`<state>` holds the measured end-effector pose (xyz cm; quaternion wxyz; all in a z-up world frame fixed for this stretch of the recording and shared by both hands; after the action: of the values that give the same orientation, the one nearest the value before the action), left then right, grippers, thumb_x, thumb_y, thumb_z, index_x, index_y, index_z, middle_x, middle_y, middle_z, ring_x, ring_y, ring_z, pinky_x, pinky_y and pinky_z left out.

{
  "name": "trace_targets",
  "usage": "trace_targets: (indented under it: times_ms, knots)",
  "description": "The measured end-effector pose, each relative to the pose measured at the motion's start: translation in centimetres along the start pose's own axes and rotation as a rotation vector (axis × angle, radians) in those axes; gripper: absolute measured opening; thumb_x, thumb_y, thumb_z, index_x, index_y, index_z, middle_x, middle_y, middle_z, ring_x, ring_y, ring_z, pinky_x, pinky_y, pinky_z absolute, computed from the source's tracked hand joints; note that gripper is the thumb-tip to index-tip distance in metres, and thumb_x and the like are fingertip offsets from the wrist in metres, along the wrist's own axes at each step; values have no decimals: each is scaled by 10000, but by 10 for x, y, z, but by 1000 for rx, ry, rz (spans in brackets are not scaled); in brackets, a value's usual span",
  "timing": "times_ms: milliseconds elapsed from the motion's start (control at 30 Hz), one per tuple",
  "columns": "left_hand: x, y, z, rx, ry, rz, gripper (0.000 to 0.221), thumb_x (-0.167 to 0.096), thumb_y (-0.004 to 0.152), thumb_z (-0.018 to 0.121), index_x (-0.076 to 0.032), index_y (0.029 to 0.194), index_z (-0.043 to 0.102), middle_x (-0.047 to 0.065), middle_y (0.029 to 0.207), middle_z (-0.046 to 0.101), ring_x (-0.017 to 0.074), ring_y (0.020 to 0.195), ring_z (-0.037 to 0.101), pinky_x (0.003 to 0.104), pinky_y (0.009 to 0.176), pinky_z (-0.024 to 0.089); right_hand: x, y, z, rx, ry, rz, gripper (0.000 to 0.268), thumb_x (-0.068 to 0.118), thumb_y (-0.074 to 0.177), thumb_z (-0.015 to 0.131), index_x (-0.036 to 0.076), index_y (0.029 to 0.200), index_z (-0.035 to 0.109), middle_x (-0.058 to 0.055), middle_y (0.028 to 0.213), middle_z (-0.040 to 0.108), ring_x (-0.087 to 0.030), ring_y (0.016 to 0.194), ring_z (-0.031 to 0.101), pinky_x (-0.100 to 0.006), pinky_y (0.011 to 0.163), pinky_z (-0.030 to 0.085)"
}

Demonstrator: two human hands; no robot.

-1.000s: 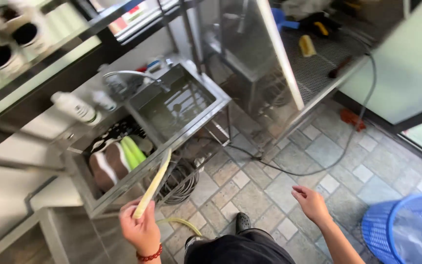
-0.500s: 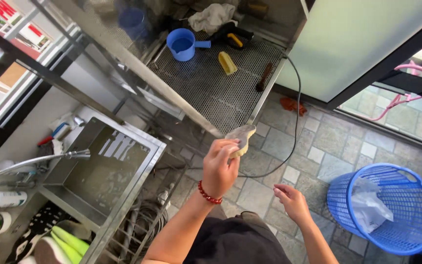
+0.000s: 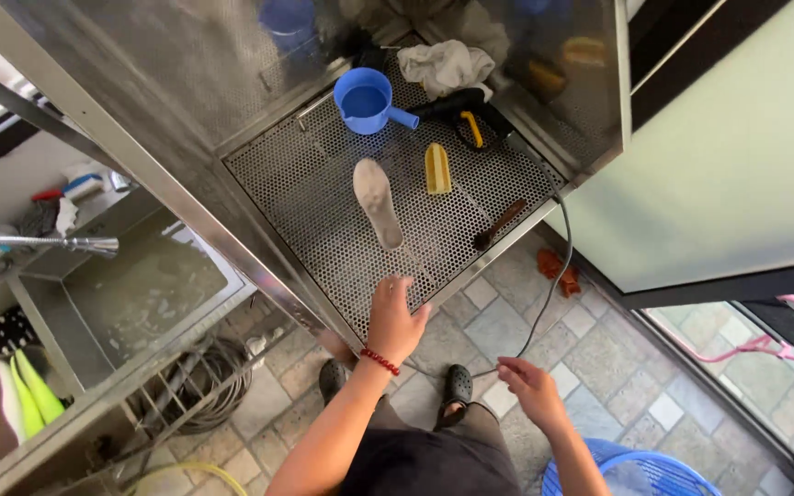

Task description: The recorder cleans shoe insoles using a brush and water, dries them with a high-pressure air gun, and washes shoe laces in a sink.

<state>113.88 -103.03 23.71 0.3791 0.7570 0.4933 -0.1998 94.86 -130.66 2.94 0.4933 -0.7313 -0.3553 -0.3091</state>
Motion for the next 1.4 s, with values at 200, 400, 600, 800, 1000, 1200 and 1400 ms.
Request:
trace_targets:
  times_ms: [200,400,600,800,1000,1200,1400]
  knots:
    - [50,-79,38,166,-25,-450,378,-177,836,792,-38,1148,630,155,1157,629,344,1070,623,425,912,526,91,73,-111,-30,-403,-165,386,359,918,685,106,1202,750,-111,1042,802,-209,956,751,-352,845,560]
    - [53,-70,40,69,-54,-498,310,-172,845,775,-53,1105,657,133,1097,670,318,1041,655,411,882,544,200,137,-134,-207,-409,-354,398,301,925,694,74,1252,716,-146,1098,761,-256,952,731,-376,866,550]
    - [73,-21,58,-17,-12,-469,313,-161,842,765,-42,1109,655,147,1135,667,347,1083,636,436,914,533,299,247,-113,-350,-471,-559,549,286,924,736,12,1385,614,-227,1314,658,-380,1104,643,-448,961,497]
    - [108,23,113,-62,75,-531,315,-182,871,748,-57,1145,656,154,1236,637,356,1145,625,439,966,523,315,455,-68,-190,-726,-517,668,308,892,753,-2,1440,529,-260,1370,604,-450,1223,580,-515,1014,451]
    - [140,95,181,6,329,-460,426,-163,815,766,-110,1231,690,143,1342,606,371,1263,535,493,1032,475,294,584,-36,111,-555,-293,634,262,773,864,-33,1287,640,-202,1214,706,-347,1080,673,-462,918,525]
    - [200,90,220,135,470,-537,445,10,826,702,-184,1225,736,136,1478,547,325,1380,478,426,1056,505,311,534,-90,262,-270,-222,391,114,752,817,-38,1101,724,-81,986,735,-198,852,689,-376,753,537]
    - [227,72,214,-41,461,-575,390,-26,896,714,-144,1268,725,109,1423,575,308,1358,533,407,1049,537,341,327,-135,394,-144,-341,359,94,745,771,19,1090,704,-41,930,731,-123,779,666,-326,670,546]
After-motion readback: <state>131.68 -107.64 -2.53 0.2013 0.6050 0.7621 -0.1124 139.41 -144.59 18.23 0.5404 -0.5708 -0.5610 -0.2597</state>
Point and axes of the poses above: each hand's wrist, its own y-axis towards the middle knuckle, its own z-axis out of the palm, x = y × z, the point moved 10 cm from there along y, towards the middle knuckle
